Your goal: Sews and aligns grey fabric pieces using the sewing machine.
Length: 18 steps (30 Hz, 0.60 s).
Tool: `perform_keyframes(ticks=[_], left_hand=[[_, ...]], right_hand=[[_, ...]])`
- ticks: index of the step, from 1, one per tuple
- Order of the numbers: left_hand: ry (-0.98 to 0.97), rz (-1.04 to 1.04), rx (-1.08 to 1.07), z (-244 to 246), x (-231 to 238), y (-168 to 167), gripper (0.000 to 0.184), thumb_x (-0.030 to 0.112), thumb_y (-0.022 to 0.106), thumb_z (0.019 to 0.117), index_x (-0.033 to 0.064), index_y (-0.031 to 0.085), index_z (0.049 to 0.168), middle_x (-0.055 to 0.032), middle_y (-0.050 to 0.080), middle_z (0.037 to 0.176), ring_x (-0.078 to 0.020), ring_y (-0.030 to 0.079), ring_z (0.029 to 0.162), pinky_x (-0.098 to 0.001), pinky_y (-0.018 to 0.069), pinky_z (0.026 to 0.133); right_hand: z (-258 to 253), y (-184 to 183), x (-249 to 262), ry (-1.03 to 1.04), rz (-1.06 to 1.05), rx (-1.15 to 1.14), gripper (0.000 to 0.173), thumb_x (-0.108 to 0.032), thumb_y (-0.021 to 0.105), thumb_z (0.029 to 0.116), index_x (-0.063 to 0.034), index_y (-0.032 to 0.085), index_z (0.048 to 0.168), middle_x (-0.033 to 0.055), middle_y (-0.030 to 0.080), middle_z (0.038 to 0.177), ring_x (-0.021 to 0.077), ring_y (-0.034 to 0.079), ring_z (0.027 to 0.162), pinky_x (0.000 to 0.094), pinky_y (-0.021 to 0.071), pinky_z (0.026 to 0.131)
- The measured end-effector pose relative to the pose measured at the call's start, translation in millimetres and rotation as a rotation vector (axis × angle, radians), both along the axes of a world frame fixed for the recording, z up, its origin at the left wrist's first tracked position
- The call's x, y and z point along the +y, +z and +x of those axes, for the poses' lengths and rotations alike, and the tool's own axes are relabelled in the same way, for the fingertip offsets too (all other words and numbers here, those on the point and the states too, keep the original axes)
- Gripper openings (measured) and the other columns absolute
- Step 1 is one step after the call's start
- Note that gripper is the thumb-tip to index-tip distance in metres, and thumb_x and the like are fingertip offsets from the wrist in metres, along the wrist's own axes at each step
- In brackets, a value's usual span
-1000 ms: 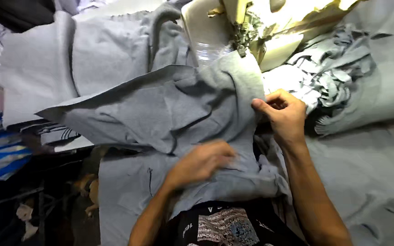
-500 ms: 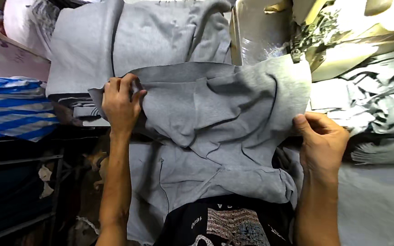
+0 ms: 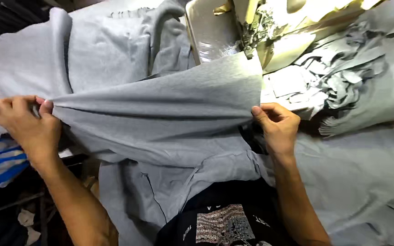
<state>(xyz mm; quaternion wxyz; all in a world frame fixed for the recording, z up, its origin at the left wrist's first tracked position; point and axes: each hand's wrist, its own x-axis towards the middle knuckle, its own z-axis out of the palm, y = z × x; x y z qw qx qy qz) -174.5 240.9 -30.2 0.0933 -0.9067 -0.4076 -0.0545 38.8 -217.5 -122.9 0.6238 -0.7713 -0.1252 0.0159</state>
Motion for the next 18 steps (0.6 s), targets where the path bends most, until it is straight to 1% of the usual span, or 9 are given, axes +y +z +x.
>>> perform_keyframes(ticks=[1, 3, 6, 10, 11, 13, 14, 15, 18], left_hand=[[-0.178, -0.054, -0.306, -27, 26, -22, 0.049, 0.032, 0.045, 0.1086, -0.012, 0.053, 0.129, -0.0401, 0.05, 0.132, -0.0545, 0.051, 0.121, -0.0651, 0.0409, 0.101], [-0.13, -0.228, -0.605, -49, 24, -37, 0.062, 0.046, 0.056, 0.1034, -0.0037, 0.049, 0.14, -0.0309, 0.052, 0.135, -0.0401, 0.053, 0.123, -0.0535, 0.044, 0.104], [0.078, -0.355, -0.886, -61, -42, -57, 0.069, 0.037, 0.056, 0.1042, -0.0137, 0.034, 0.146, -0.0288, 0.051, 0.138, -0.0244, 0.055, 0.123, -0.0342, 0.0477, 0.103], [0.278, -0.307, -0.781, -44, -112, -95, 0.095, 0.037, 0.076, 0.0889, -0.018, 0.029, 0.15, -0.0414, 0.037, 0.149, -0.0426, 0.04, 0.142, -0.0416, 0.0308, 0.12], [0.298, -0.308, -0.747, -37, -121, -94, 0.089, 0.037, 0.077, 0.0892, -0.0164, 0.036, 0.148, -0.0377, 0.045, 0.145, -0.0374, 0.046, 0.139, -0.0386, 0.0341, 0.119], [0.276, -0.358, -0.775, -29, -126, -89, 0.054, 0.029, 0.074, 0.0938, -0.0113, 0.06, 0.127, -0.0218, 0.068, 0.118, -0.0161, 0.065, 0.112, -0.0292, 0.0491, 0.101], [0.229, -0.449, -0.857, -29, -124, -85, 0.037, 0.022, 0.069, 0.0975, -0.0097, 0.064, 0.117, -0.0117, 0.069, 0.103, -0.0054, 0.066, 0.095, -0.0237, 0.0526, 0.089], [0.173, -0.584, -0.961, -32, -121, -79, 0.028, 0.015, 0.059, 0.1022, -0.0086, 0.06, 0.117, -0.0046, 0.067, 0.1, -0.0005, 0.064, 0.09, -0.0218, 0.0538, 0.087], [0.04, -1.012, -1.235, -48, -114, -60, 0.029, 0.013, 0.032, 0.1104, 0.0016, 0.044, 0.134, 0.0009, 0.065, 0.116, -0.0061, 0.066, 0.108, -0.0304, 0.054, 0.1]], right_hand=[[-2, -1, 0, -0.006, -0.012, 0.004, 0.01, -0.014, 0.076, 0.0919, -0.0068, 0.073, 0.099, -0.004, 0.071, 0.083, 0.0001, 0.064, 0.069, 0.0181, 0.0547, 0.064], [-7, -2, -2, -0.01, -0.031, 0.016, 0.012, -0.015, 0.075, 0.0935, -0.0065, 0.074, 0.102, -0.0031, 0.072, 0.084, 0.0005, 0.064, 0.07, 0.0184, 0.0551, 0.064], [-11, -4, -5, -0.017, -0.047, 0.013, 0.014, -0.018, 0.074, 0.0948, -0.006, 0.074, 0.102, -0.0025, 0.072, 0.086, -0.0005, 0.063, 0.069, 0.0172, 0.0541, 0.064], [-16, -3, -8, -0.017, 0.002, 0.003, 0.013, -0.017, 0.077, 0.0931, -0.0056, 0.075, 0.099, -0.0004, 0.073, 0.087, 0.0022, 0.065, 0.07, 0.019, 0.0559, 0.063], [-17, -2, -9, -0.018, 0.006, -0.002, 0.013, -0.017, 0.077, 0.0931, -0.0058, 0.075, 0.099, -0.0001, 0.073, 0.087, 0.0025, 0.066, 0.069, 0.0189, 0.0557, 0.062], [-19, -2, -10, -0.017, 0.004, -0.011, 0.012, -0.017, 0.076, 0.0941, -0.0067, 0.075, 0.099, -0.0003, 0.073, 0.086, 0.0022, 0.065, 0.068, 0.018, 0.0548, 0.06], [-20, -1, -10, -0.01, 0.007, -0.008, 0.012, -0.018, 0.075, 0.0952, -0.007, 0.074, 0.1, -0.0006, 0.072, 0.085, 0.0018, 0.065, 0.067, 0.0172, 0.0538, 0.058], [-20, 0, -10, -0.001, 0.012, -0.004, 0.012, -0.018, 0.073, 0.0968, -0.007, 0.073, 0.101, -0.0006, 0.071, 0.084, 0.0019, 0.063, 0.065, 0.0168, 0.0524, 0.057], [-22, 1, -9, 0.019, 0.023, 0.042, 0.016, -0.022, 0.07, 0.0988, -0.0084, 0.071, 0.106, -0.0001, 0.068, 0.081, 0.0038, 0.057, 0.059, 0.0181, 0.0463, 0.051]])
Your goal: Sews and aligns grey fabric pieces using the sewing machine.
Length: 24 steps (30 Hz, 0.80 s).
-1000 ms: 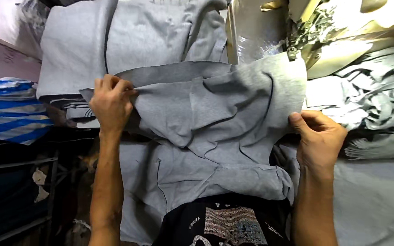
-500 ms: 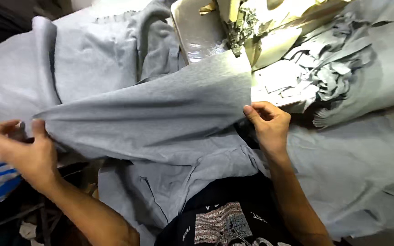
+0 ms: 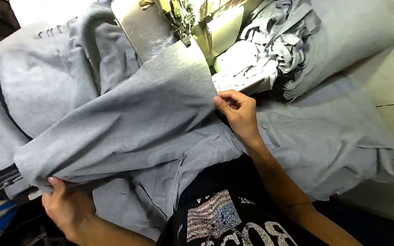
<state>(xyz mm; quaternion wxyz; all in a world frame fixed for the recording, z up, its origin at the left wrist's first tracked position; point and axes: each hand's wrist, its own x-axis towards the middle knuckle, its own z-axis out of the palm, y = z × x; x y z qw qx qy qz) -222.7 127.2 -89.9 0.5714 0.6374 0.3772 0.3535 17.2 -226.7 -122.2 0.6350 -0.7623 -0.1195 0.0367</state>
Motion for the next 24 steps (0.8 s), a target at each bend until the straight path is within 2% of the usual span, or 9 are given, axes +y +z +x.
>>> perform_keyframes(ticks=[2, 3, 5, 8, 12, 15, 17, 20, 24], left_hand=[[-0.125, -0.251, -0.217, -9, 3, 3, 0.032, 0.029, 0.035, 0.1107, 0.0105, 0.049, 0.134, -0.002, 0.069, 0.12, -0.014, 0.067, 0.114, -0.039, 0.0559, 0.101], [-0.172, -0.37, -0.302, -9, 5, 1, 0.036, 0.036, 0.051, 0.1057, 0.0117, 0.055, 0.132, -0.005, 0.07, 0.12, -0.0177, 0.068, 0.115, -0.0435, 0.0566, 0.1], [-0.226, -0.469, -0.239, -6, 3, 0, 0.034, 0.039, 0.059, 0.1017, 0.0129, 0.061, 0.125, -0.0042, 0.073, 0.114, -0.0155, 0.07, 0.109, -0.0406, 0.06, 0.095], [-0.202, -0.393, -0.083, -5, 8, 8, 0.023, 0.023, 0.047, 0.1053, 0.0126, 0.066, 0.115, 0.0, 0.076, 0.103, -0.0091, 0.073, 0.097, -0.0311, 0.0619, 0.087], [-0.117, -0.166, -0.306, -21, 39, 10, 0.034, 0.02, 0.03, 0.1113, 0.0088, 0.047, 0.138, -0.0049, 0.067, 0.125, -0.0165, 0.064, 0.12, -0.0411, 0.0519, 0.106], [0.022, -0.099, 0.04, 0, 26, 22, 0.027, 0.023, 0.04, 0.1113, 0.0106, 0.05, 0.132, 0.0028, 0.071, 0.11, -0.0086, 0.07, 0.103, -0.0326, 0.0582, 0.095], [-0.043, -0.071, 0.156, 4, 22, 19, 0.023, 0.021, 0.046, 0.1086, 0.0104, 0.051, 0.128, 0.007, 0.07, 0.103, -0.0036, 0.07, 0.097, -0.0268, 0.0585, 0.091], [-0.105, -0.035, 0.079, 7, 19, 12, 0.033, 0.013, 0.062, 0.0967, 0.0077, 0.049, 0.127, 0.006, 0.071, 0.103, -0.0049, 0.071, 0.096, -0.0263, 0.0593, 0.091], [-0.028, 0.029, -0.019, 11, 23, 7, 0.045, 0.009, 0.065, 0.094, 0.0062, 0.043, 0.133, 0.0034, 0.069, 0.109, -0.0079, 0.069, 0.103, -0.0303, 0.0571, 0.097]], right_hand=[[-1, -2, 4, -0.007, -0.012, 0.025, 0.019, -0.026, 0.074, 0.0964, -0.0095, 0.073, 0.106, 0.0001, 0.068, 0.078, 0.0053, 0.056, 0.056, 0.0196, 0.0448, 0.048], [-1, -3, 6, -0.011, -0.023, 0.025, 0.019, -0.027, 0.075, 0.0954, -0.0102, 0.073, 0.103, -0.0003, 0.067, 0.076, 0.0055, 0.055, 0.055, 0.0199, 0.0445, 0.048], [0, -5, 9, -0.021, -0.045, 0.025, 0.018, -0.029, 0.076, 0.0949, -0.0106, 0.073, 0.097, -0.001, 0.066, 0.072, 0.0054, 0.053, 0.054, 0.0205, 0.0432, 0.047], [3, -5, 5, -0.028, -0.038, 0.005, 0.016, -0.025, 0.075, 0.0951, -0.0095, 0.074, 0.095, -0.0016, 0.068, 0.076, 0.0041, 0.057, 0.059, 0.0207, 0.0479, 0.053], [3, 1, -6, -0.015, 0.031, 0.01, 0.012, -0.018, 0.078, 0.0919, -0.0074, 0.076, 0.096, -0.0014, 0.074, 0.083, 0.0036, 0.067, 0.069, 0.0207, 0.0571, 0.063], [1, -1, -5, -0.03, 0.053, 0.013, 0.012, -0.016, 0.079, 0.0906, -0.0062, 0.076, 0.095, -0.0008, 0.073, 0.082, 0.0038, 0.067, 0.068, 0.0206, 0.0575, 0.063], [2, -4, -5, -0.041, 0.065, -0.003, 0.01, -0.014, 0.079, 0.0906, -0.0054, 0.076, 0.095, -0.0008, 0.074, 0.081, 0.0033, 0.067, 0.068, 0.0201, 0.058, 0.064], [4, -8, -4, -0.052, 0.06, -0.004, 0.01, -0.015, 0.079, 0.0905, -0.0057, 0.075, 0.094, -0.0024, 0.072, 0.079, 0.0009, 0.064, 0.065, 0.0176, 0.0545, 0.061], [6, -11, -2, -0.042, 0.077, -0.025, 0.009, -0.014, 0.077, 0.0909, -0.0051, 0.074, 0.093, -0.0042, 0.071, 0.078, -0.0023, 0.062, 0.064, 0.0145, 0.0528, 0.06]])
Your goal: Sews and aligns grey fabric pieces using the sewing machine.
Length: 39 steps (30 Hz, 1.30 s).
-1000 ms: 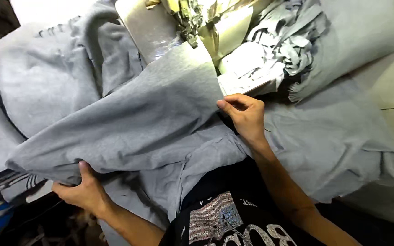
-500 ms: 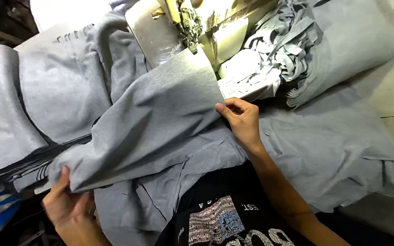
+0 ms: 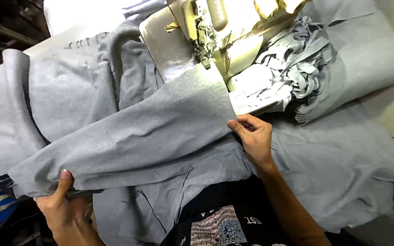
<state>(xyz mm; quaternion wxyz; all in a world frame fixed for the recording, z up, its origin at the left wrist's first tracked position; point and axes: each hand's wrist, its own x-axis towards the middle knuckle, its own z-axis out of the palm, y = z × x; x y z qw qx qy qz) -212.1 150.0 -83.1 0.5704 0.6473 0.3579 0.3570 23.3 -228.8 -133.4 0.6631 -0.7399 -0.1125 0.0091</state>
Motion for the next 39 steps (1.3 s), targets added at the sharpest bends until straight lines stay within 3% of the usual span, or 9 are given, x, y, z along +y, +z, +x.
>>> perform_keyframes(ticks=[6, 21, 23, 26, 28, 31, 33, 36, 39], left_hand=[[-0.012, 0.054, -0.031, 4, 15, 1, 0.057, 0.017, 0.076, 0.0902, 0.0046, 0.044, 0.136, -0.0012, 0.068, 0.115, -0.0132, 0.068, 0.108, -0.0356, 0.0551, 0.101], [-0.022, 0.264, 0.079, 44, 62, 13, 0.053, 0.024, 0.071, 0.0976, 0.0057, 0.046, 0.141, -0.0044, 0.065, 0.124, -0.0151, 0.066, 0.113, -0.0369, 0.0532, 0.103], [0.036, 0.495, 0.384, 38, 56, 16, 0.075, 0.04, 0.066, 0.0996, 0.0002, 0.033, 0.154, -0.0142, 0.054, 0.144, -0.0172, 0.057, 0.13, -0.0354, 0.046, 0.112], [0.131, 0.707, 0.556, 24, 18, 18, 0.091, 0.045, 0.071, 0.0945, -0.0164, 0.03, 0.147, -0.0364, 0.045, 0.143, -0.0374, 0.051, 0.132, -0.0426, 0.0441, 0.111], [0.206, 0.631, 0.569, 13, -20, 1, 0.103, 0.038, 0.078, 0.0878, -0.0224, 0.021, 0.149, -0.0457, 0.032, 0.149, -0.0481, 0.038, 0.14, -0.045, 0.0348, 0.118], [0.344, 0.491, 0.691, 8, -59, -41, 0.114, 0.04, 0.084, 0.0789, -0.0188, 0.02, 0.153, -0.0465, 0.023, 0.153, -0.0551, 0.025, 0.145, -0.0517, 0.0229, 0.122], [0.42, 0.455, 0.662, 13, -67, -52, 0.108, 0.037, 0.085, 0.0795, -0.0167, 0.026, 0.152, -0.0411, 0.033, 0.151, -0.0446, 0.035, 0.144, -0.0419, 0.0295, 0.121], [0.385, 0.364, 0.626, 20, -72, -42, 0.072, 0.026, 0.08, 0.0887, -0.014, 0.048, 0.139, -0.0265, 0.061, 0.132, -0.0203, 0.061, 0.125, -0.0294, 0.0455, 0.109], [0.222, 0.275, 0.445, 9, -68, -28, 0.051, 0.01, 0.064, 0.0985, -0.0165, 0.045, 0.138, -0.0207, 0.061, 0.128, -0.0101, 0.06, 0.117, -0.0244, 0.0465, 0.104]], right_hand=[[2, 0, 2, -0.02, 0.006, -0.01, 0.009, -0.014, 0.078, 0.0905, -0.0052, 0.074, 0.093, -0.0054, 0.069, 0.076, -0.0033, 0.059, 0.062, 0.0129, 0.0501, 0.058], [28, 15, 16, 0.044, -0.06, -0.02, 0.012, -0.019, 0.079, 0.0918, -0.0082, 0.076, 0.097, -0.0031, 0.071, 0.078, 0.0026, 0.061, 0.061, 0.0179, 0.0516, 0.056], [28, 16, 15, 0.051, -0.065, -0.022, 0.012, -0.019, 0.078, 0.0921, -0.008, 0.076, 0.096, -0.003, 0.071, 0.077, 0.0022, 0.062, 0.062, 0.0178, 0.052, 0.055], [24, 19, 11, 0.049, -0.091, 0.0, 0.011, -0.019, 0.077, 0.0934, -0.0084, 0.076, 0.095, -0.0042, 0.071, 0.076, 0.0004, 0.06, 0.06, 0.0166, 0.0502, 0.054], [18, 20, 7, 0.029, -0.117, 0.02, 0.012, -0.02, 0.077, 0.0936, -0.0084, 0.077, 0.096, -0.0047, 0.071, 0.076, -0.0008, 0.06, 0.06, 0.016, 0.0498, 0.054], [7, 22, 2, -0.002, -0.127, 0.029, 0.012, -0.02, 0.077, 0.0933, -0.0083, 0.076, 0.097, -0.0045, 0.072, 0.078, -0.0011, 0.061, 0.061, 0.0154, 0.0508, 0.054], [2, 22, 0, -0.008, -0.124, 0.031, 0.015, -0.021, 0.079, 0.0912, -0.0087, 0.075, 0.099, -0.0044, 0.07, 0.075, -0.0002, 0.058, 0.057, 0.0159, 0.0481, 0.05], [-1, 22, 0, -0.011, -0.149, 0.033, 0.017, -0.024, 0.083, 0.0877, -0.01, 0.074, 0.094, -0.0054, 0.064, 0.066, -0.0002, 0.049, 0.049, 0.016, 0.0398, 0.044], [-1, 21, 4, -0.013, -0.185, 0.0, 0.015, -0.023, 0.082, 0.089, -0.0098, 0.075, 0.09, -0.0048, 0.064, 0.065, -0.0004, 0.049, 0.048, 0.016, 0.0396, 0.043]])
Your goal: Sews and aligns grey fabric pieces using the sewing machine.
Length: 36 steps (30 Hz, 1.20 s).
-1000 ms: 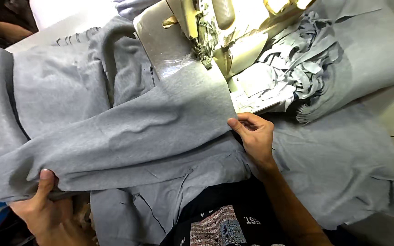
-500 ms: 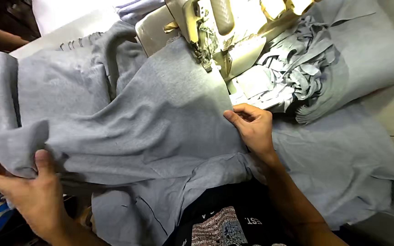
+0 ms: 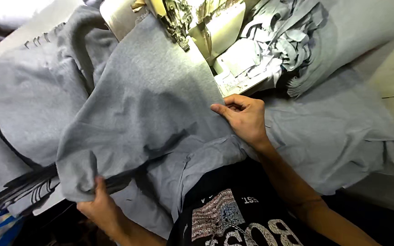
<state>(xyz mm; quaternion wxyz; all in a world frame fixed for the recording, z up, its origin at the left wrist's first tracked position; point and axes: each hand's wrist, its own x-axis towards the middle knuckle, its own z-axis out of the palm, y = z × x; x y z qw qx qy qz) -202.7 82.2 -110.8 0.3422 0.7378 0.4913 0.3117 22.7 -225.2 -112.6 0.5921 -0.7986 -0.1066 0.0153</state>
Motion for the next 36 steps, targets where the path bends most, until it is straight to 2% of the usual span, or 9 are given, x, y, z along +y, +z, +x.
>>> perform_keyframes(ticks=[2, 5, 10, 27, 29, 31, 34, 35, 36], left_hand=[[-0.073, -0.159, -0.299, -12, 15, 12, 0.04, 0.009, 0.043, 0.107, -0.0063, 0.035, 0.143, -0.0049, 0.059, 0.127, -0.0031, 0.061, 0.114, -0.0251, 0.0506, 0.102], [-0.067, -0.242, -0.45, -16, 39, 31, 0.035, 0.019, 0.034, 0.112, 0.0012, 0.043, 0.14, -0.0011, 0.066, 0.123, -0.0073, 0.065, 0.113, -0.0311, 0.0527, 0.103], [-0.109, -0.208, -0.305, 3, 53, 49, 0.04, 0.03, 0.036, 0.1119, 0.0043, 0.048, 0.14, 0.0017, 0.066, 0.121, -0.004, 0.065, 0.111, -0.0274, 0.052, 0.102], [-0.387, -0.145, -0.371, 35, 114, 60, 0.046, 0.037, 0.061, 0.1014, 0.0112, 0.05, 0.137, 0.0028, 0.067, 0.121, -0.0109, 0.065, 0.113, -0.0352, 0.0526, 0.103], [-0.442, -0.093, -0.217, 24, 106, 59, 0.067, 0.042, 0.066, 0.0976, 0.0045, 0.039, 0.146, 0.0003, 0.061, 0.129, -0.0074, 0.062, 0.116, -0.0322, 0.0517, 0.104], [-0.42, -0.024, 0.002, 4, 89, 51, 0.094, 0.039, 0.075, 0.0881, -0.006, 0.024, 0.152, -0.0113, 0.053, 0.14, -0.0066, 0.057, 0.124, -0.0266, 0.049, 0.105], [-0.26, 0.075, 0.187, -26, 56, 18, 0.123, 0.029, 0.086, 0.0761, -0.0141, 0.003, 0.157, -0.0378, 0.017, 0.161, -0.035, 0.026, 0.152, -0.0386, 0.0253, 0.124], [-0.198, 0.148, 0.169, -34, 46, -1, 0.125, 0.029, 0.088, 0.0735, -0.0167, 0.005, 0.155, -0.0417, 0.013, 0.16, -0.0408, 0.022, 0.152, -0.0402, 0.0233, 0.125], [-0.127, 0.224, 0.102, -40, 35, -20, 0.12, 0.027, 0.09, 0.0721, -0.0184, 0.013, 0.153, -0.0422, 0.019, 0.157, -0.0403, 0.029, 0.148, -0.0375, 0.0296, 0.121]], right_hand=[[1, 0, -3, 0.024, -0.013, -0.035, 0.013, -0.02, 0.078, 0.0926, -0.0083, 0.075, 0.091, -0.0034, 0.067, 0.07, -0.0005, 0.055, 0.052, 0.0161, 0.0451, 0.046], [0, -1, -8, 0.055, 0.0, -0.041, 0.012, -0.02, 0.076, 0.0945, -0.0079, 0.075, 0.092, -0.0032, 0.069, 0.072, 0.0002, 0.059, 0.056, 0.0169, 0.0481, 0.049], [4, -4, -3, 0.063, 0.082, -0.014, 0.012, -0.02, 0.078, 0.092, -0.008, 0.076, 0.093, -0.0038, 0.071, 0.075, -0.0003, 0.062, 0.06, 0.0164, 0.0515, 0.053], [23, 1, 10, 0.069, 0.11, -0.04, 0.013, -0.02, 0.079, 0.0915, -0.0081, 0.075, 0.092, -0.0027, 0.07, 0.073, 0.0018, 0.06, 0.056, 0.0179, 0.0499, 0.05], [23, -1, 9, 0.063, 0.094, -0.037, 0.014, -0.022, 0.08, 0.0909, -0.0087, 0.075, 0.091, -0.0036, 0.069, 0.071, 0.001, 0.057, 0.053, 0.0173, 0.0467, 0.048], [20, -3, 3, 0.085, 0.05, -0.013, 0.016, -0.025, 0.08, 0.0909, -0.0099, 0.075, 0.089, -0.0051, 0.066, 0.067, -0.0004, 0.052, 0.051, 0.0165, 0.0428, 0.047], [12, -9, -14, 0.189, -0.073, 0.043, 0.02, -0.03, 0.076, 0.0935, -0.0115, 0.071, 0.086, -0.0067, 0.055, 0.062, -0.0003, 0.043, 0.05, 0.0174, 0.035, 0.046], [9, -12, -23, 0.23, -0.126, 0.062, 0.021, -0.032, 0.076, 0.0934, -0.0119, 0.072, 0.089, -0.0061, 0.056, 0.064, 0.0008, 0.044, 0.051, 0.0186, 0.036, 0.047], [6, -17, -32, 0.268, -0.182, 0.076, 0.021, -0.033, 0.076, 0.0924, -0.0119, 0.073, 0.091, -0.0048, 0.058, 0.068, 0.0025, 0.046, 0.055, 0.0206, 0.0385, 0.05]])
